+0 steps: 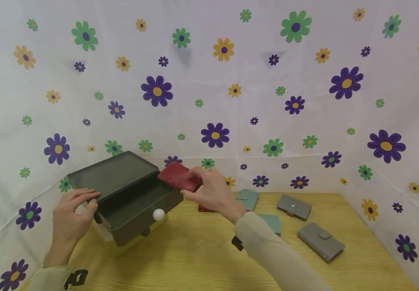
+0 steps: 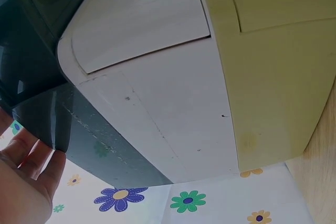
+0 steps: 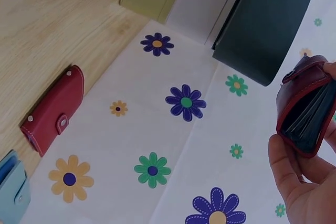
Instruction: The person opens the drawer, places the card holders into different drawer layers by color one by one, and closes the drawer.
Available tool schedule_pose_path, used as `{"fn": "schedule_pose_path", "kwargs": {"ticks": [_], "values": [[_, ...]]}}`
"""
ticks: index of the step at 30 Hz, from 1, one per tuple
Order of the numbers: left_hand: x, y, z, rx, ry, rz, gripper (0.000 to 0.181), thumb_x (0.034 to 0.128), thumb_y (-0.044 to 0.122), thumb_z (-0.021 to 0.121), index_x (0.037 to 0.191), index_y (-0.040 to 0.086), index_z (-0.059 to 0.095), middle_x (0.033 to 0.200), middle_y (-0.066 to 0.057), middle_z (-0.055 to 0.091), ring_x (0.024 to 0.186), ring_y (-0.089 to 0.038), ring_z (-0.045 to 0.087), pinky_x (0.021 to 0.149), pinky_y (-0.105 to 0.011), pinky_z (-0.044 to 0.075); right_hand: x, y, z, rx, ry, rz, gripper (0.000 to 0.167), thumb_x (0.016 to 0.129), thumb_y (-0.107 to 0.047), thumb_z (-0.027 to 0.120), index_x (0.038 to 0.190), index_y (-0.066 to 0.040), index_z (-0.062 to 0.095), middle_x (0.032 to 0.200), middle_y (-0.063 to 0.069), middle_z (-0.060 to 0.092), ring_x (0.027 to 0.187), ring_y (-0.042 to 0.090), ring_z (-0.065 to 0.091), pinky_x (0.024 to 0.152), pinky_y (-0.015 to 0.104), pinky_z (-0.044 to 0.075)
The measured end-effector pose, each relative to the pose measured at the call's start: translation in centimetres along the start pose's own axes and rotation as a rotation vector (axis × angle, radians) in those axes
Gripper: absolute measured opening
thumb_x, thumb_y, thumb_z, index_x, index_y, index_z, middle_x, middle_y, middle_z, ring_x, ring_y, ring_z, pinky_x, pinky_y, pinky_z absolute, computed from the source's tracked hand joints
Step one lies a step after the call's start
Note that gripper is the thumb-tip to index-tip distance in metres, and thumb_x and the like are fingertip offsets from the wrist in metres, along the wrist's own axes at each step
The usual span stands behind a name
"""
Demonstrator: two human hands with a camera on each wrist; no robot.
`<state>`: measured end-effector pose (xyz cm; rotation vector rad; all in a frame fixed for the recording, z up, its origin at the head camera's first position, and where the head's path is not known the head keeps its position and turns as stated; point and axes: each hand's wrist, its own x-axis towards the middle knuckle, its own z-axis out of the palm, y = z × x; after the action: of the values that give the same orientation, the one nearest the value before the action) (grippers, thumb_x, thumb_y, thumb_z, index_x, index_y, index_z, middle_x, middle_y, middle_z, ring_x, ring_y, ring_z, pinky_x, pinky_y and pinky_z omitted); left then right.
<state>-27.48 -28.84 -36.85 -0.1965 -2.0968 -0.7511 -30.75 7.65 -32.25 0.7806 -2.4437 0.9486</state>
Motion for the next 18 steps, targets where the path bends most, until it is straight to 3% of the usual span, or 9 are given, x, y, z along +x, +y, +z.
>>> {"fn": "schedule_pose_path", "kwargs": {"ticks": [10,18], "values": [[-0.2,-0.3,0.1,-0.002,0.026,0.017,0.022,0.0847,0.011,0.063,0.099,0.002,0.077,0.111,-0.015,0.069,0.112,-0.033,0.056,0.092,-0.035,0.038,0.8,-1.5,0.9,0.046,-0.025,-0.076,0.038,0.082,-0.036,0.075,0.114,-0.017,0.066,0.092,-0.007,0.066,0.082,0.012,0.056,0.068,0.023,0.048],[-0.1,-0.2,0.2,-0.018,0.017,0.022,0.022,0.0845,0.009,0.063,0.100,0.001,0.076,0.111,-0.016,0.068,0.111,-0.034,0.055,0.091,-0.047,0.039,1.1,-2.7,1.2,0.044,-0.042,-0.056,0.036,0.082,-0.036,0.074,0.113,-0.018,0.066,0.091,-0.007,0.067,0.078,0.011,0.057,0.064,0.022,0.048]]}}
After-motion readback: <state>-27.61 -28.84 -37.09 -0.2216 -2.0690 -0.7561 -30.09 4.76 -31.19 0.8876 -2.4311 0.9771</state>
